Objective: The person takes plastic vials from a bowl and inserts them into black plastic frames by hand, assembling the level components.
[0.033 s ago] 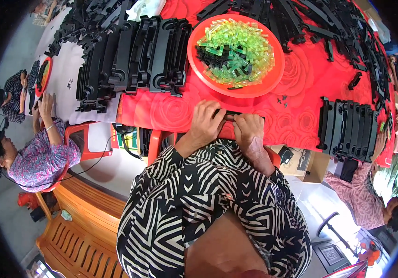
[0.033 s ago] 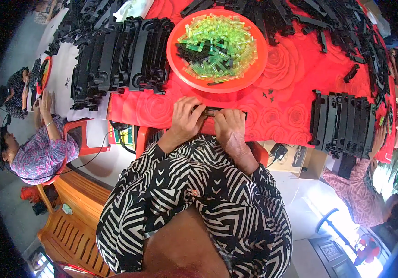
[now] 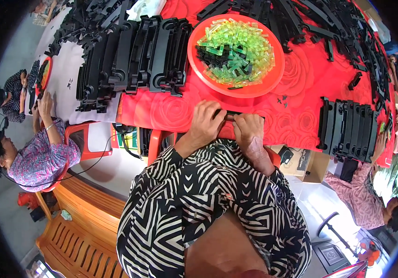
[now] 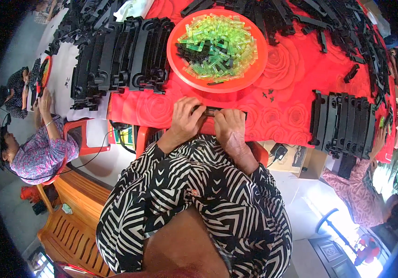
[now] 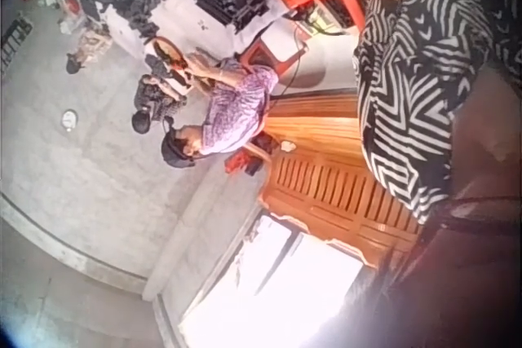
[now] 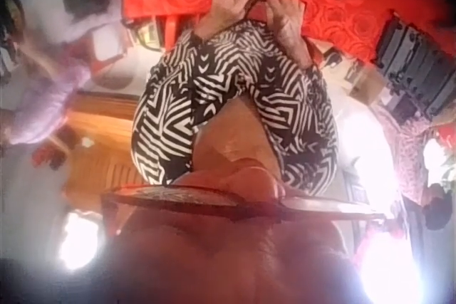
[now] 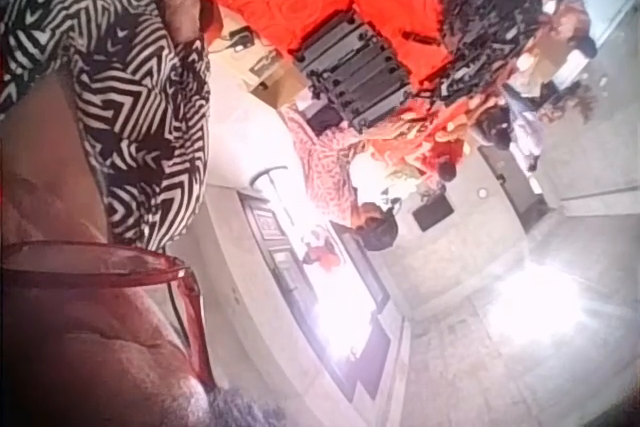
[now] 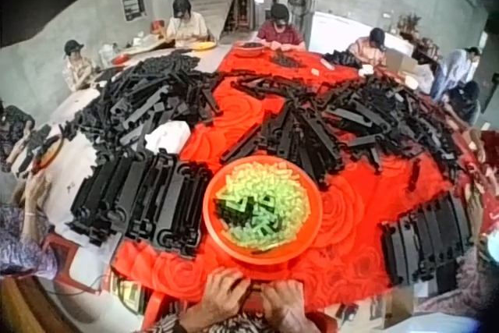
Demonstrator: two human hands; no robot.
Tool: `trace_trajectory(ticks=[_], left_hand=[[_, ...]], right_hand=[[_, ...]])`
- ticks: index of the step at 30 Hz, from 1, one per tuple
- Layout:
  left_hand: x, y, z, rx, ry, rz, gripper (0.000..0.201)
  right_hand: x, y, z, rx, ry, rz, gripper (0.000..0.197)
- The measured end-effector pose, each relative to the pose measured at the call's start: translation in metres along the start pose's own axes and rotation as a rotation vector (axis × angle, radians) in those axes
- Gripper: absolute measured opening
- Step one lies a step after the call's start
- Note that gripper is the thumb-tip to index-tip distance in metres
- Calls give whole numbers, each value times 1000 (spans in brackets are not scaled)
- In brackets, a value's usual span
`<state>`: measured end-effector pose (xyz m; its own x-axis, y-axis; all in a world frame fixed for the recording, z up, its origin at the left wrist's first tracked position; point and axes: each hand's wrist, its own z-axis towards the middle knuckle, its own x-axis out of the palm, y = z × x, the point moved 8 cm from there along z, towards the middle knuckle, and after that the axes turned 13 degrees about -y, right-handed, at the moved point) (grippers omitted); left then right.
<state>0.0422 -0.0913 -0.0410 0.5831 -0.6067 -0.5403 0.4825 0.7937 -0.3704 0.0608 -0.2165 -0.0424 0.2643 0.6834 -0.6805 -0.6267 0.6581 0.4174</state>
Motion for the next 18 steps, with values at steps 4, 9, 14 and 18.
trace_trajectory(ticks=[4,9,14,18], left_hand=[[3,-1,0,45,87,17,27],[5,1,-2,53,114,6,27],[4,12,-8,-49,68,-65,33],[-16,14,6,-117,12,-19,40]], right_hand=[[2,0,0,-9,11,-33,19],[4,3,5,-67,59,-86,16],[5,2,7,-62,48,-14,17],[3,-2,3,-78,37,-34,18]])
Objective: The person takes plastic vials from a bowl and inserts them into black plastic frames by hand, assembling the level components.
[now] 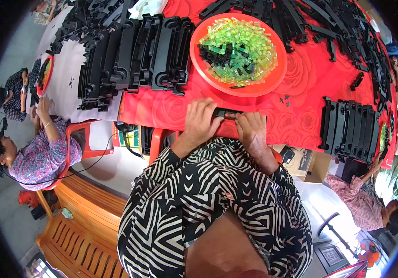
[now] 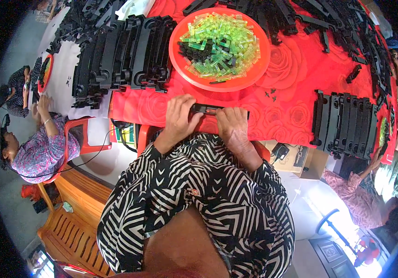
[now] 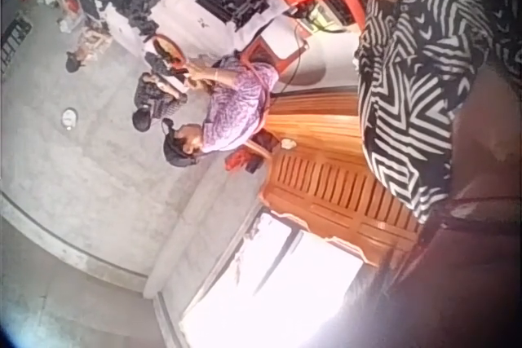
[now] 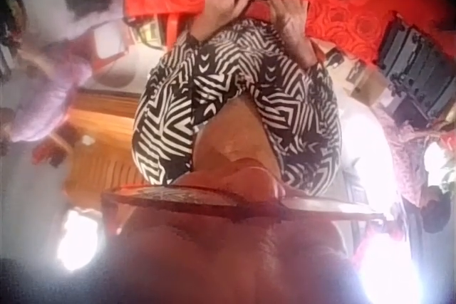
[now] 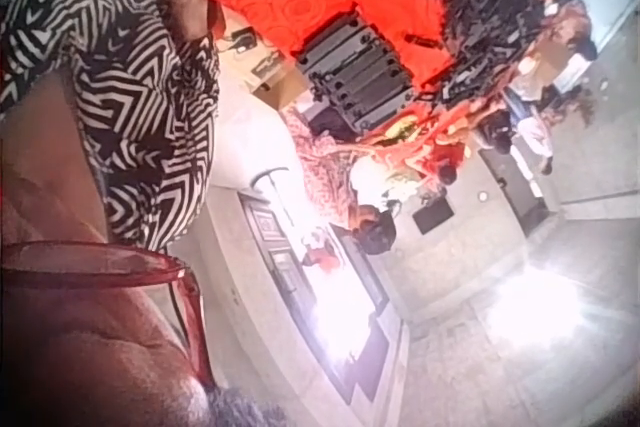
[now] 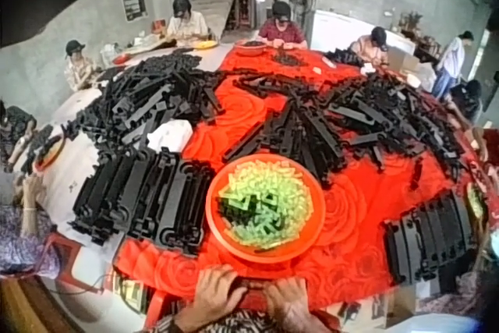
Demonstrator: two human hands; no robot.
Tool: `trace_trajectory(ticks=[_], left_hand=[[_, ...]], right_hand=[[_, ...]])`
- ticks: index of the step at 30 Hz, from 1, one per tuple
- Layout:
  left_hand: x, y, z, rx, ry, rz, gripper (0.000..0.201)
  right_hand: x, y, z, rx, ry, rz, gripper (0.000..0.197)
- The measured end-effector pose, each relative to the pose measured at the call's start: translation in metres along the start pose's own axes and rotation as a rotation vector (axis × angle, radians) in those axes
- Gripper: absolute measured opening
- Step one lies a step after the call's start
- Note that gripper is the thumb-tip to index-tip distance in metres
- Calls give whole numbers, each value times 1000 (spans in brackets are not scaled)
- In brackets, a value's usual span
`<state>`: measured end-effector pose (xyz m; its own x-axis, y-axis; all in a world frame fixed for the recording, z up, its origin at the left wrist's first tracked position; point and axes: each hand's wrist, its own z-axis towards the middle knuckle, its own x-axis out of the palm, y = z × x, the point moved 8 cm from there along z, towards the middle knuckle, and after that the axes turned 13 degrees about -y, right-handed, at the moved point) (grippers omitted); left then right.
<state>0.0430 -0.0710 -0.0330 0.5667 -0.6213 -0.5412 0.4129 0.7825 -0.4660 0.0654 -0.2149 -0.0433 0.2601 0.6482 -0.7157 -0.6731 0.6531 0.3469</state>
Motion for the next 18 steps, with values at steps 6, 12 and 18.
trace_trajectory(ticks=[6,12,18], left_hand=[[6,12,7,-221,323,-212,40],[55,14,-33,-835,884,-918,28],[56,13,-63,-1404,657,-1060,26]], right_hand=[[-12,4,-7,-200,-2,47,31],[-36,20,6,-412,88,198,38],[-51,-8,14,51,-147,192,48]])
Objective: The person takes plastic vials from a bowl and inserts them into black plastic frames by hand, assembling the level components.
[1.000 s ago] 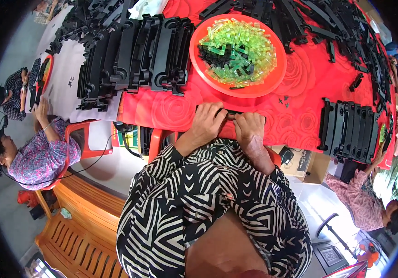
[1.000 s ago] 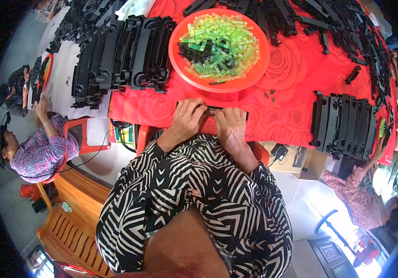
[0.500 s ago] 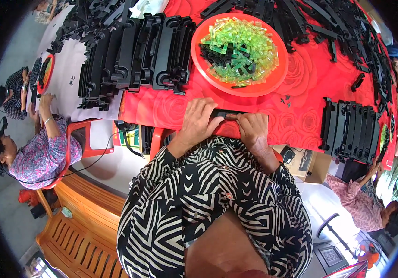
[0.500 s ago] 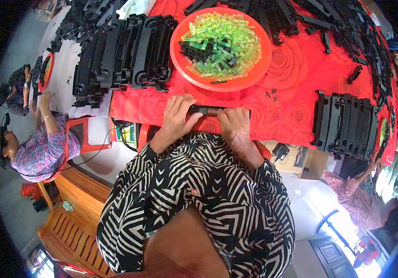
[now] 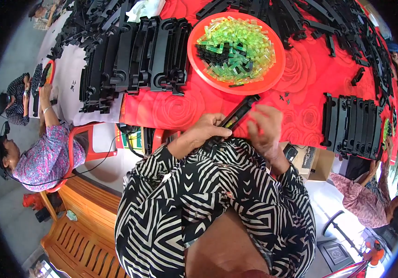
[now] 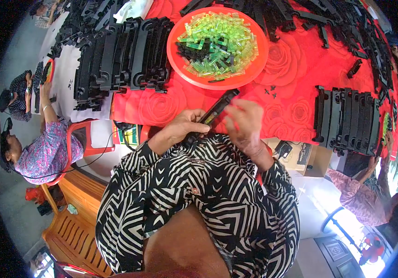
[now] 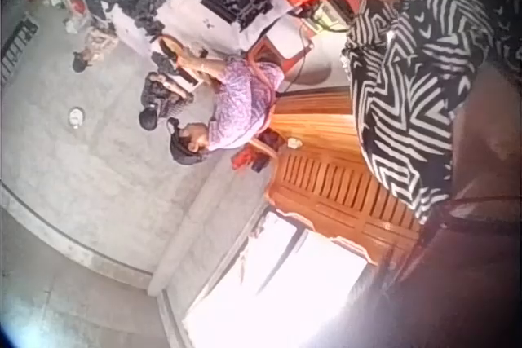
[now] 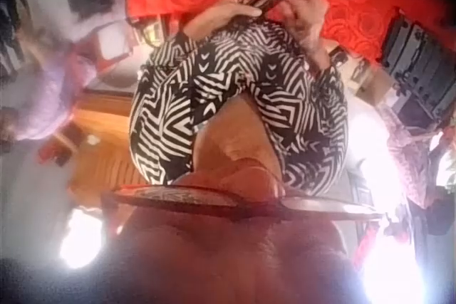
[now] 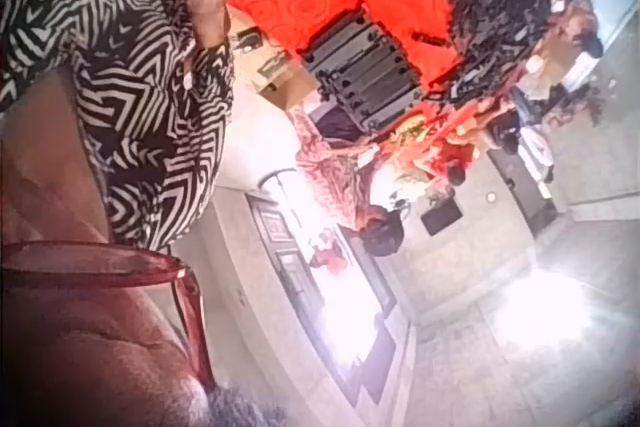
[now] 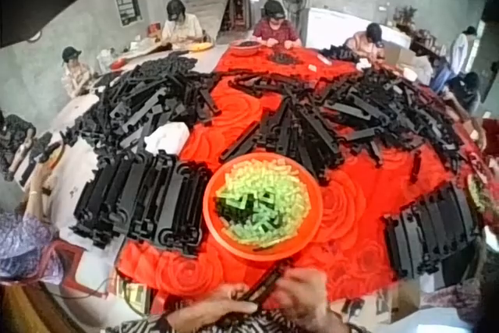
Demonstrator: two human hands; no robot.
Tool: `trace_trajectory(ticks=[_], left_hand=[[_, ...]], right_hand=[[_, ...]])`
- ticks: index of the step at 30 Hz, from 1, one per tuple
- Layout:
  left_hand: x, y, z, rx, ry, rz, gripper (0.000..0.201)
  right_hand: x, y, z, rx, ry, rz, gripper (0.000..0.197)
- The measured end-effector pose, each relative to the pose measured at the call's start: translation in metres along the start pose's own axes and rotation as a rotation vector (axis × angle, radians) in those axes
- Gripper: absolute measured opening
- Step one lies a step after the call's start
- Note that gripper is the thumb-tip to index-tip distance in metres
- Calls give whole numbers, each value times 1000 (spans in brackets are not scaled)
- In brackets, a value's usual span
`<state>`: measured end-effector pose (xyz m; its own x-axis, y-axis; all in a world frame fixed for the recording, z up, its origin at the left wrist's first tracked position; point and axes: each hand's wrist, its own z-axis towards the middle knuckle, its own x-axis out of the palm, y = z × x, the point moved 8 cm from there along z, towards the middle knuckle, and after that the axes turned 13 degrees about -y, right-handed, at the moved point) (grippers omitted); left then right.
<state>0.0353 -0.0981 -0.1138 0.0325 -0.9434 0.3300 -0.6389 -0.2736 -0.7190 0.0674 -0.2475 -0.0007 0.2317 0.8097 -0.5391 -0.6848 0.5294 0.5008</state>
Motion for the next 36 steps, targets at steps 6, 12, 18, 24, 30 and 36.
trace_trajectory(ticks=[6,12,18,24,30,36], left_hand=[[16,-3,-16,62,-74,-76,31],[14,-3,-19,67,-94,-71,28],[17,3,-22,21,-114,-87,28],[19,2,-22,23,-112,-97,27],[17,4,-19,74,-147,-26,25],[19,2,-24,103,-146,-19,28]], right_hand=[[12,-39,-49,1026,-127,505,53],[52,-24,-61,1222,-10,762,56],[63,-19,-61,1082,-103,649,53],[62,-14,-58,999,-115,568,47],[67,-18,-62,979,-144,563,44],[75,-29,-74,1052,-92,580,39]])
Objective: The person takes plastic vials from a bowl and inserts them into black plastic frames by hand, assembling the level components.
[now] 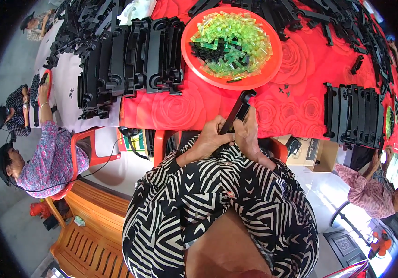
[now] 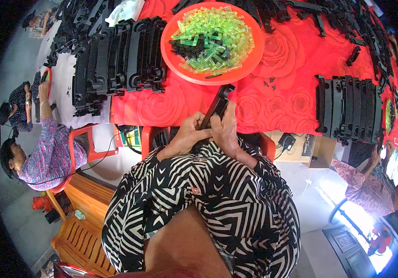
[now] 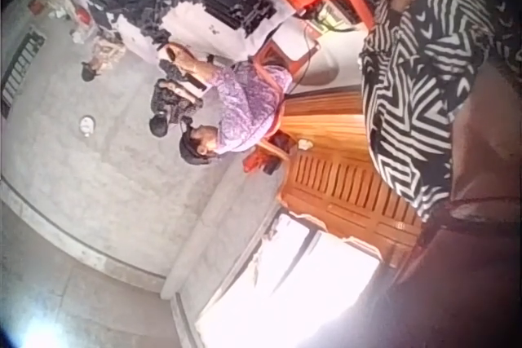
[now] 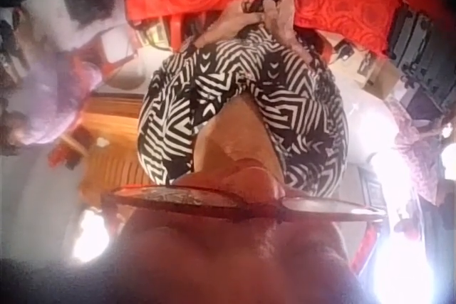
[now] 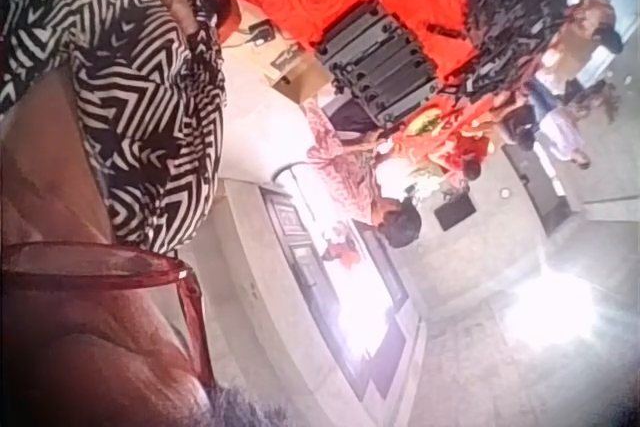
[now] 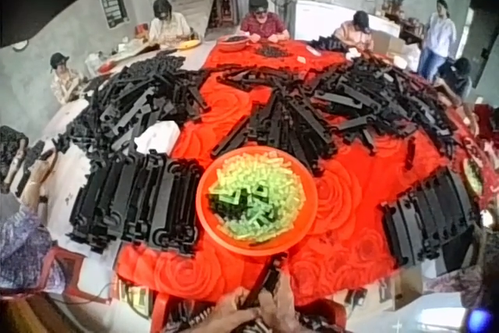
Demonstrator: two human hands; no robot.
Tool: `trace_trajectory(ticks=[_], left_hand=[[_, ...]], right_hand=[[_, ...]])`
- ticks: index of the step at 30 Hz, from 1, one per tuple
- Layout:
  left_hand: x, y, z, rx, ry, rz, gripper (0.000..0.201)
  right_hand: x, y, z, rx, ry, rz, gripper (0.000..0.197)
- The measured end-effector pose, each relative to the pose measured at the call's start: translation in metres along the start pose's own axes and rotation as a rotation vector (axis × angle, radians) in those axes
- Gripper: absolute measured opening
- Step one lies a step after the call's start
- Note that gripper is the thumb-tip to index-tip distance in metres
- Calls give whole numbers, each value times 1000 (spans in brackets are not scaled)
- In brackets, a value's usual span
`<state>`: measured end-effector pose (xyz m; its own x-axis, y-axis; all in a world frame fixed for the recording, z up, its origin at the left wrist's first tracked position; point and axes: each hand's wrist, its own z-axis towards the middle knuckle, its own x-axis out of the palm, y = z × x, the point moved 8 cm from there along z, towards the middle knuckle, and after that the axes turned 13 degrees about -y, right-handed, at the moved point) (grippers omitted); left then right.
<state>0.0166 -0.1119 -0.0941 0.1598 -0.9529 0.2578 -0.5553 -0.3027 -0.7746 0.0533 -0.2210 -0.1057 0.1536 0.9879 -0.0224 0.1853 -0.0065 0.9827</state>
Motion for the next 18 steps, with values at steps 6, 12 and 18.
trace_trajectory(ticks=[6,12,18], left_hand=[[-3,-4,7,15,11,51,30],[-20,-46,33,660,185,826,36],[-14,-80,49,701,234,1187,37]], right_hand=[[-3,13,0,6,-91,134,29],[-37,8,-3,158,36,-50,45],[-46,62,-14,-459,-69,-500,43]])
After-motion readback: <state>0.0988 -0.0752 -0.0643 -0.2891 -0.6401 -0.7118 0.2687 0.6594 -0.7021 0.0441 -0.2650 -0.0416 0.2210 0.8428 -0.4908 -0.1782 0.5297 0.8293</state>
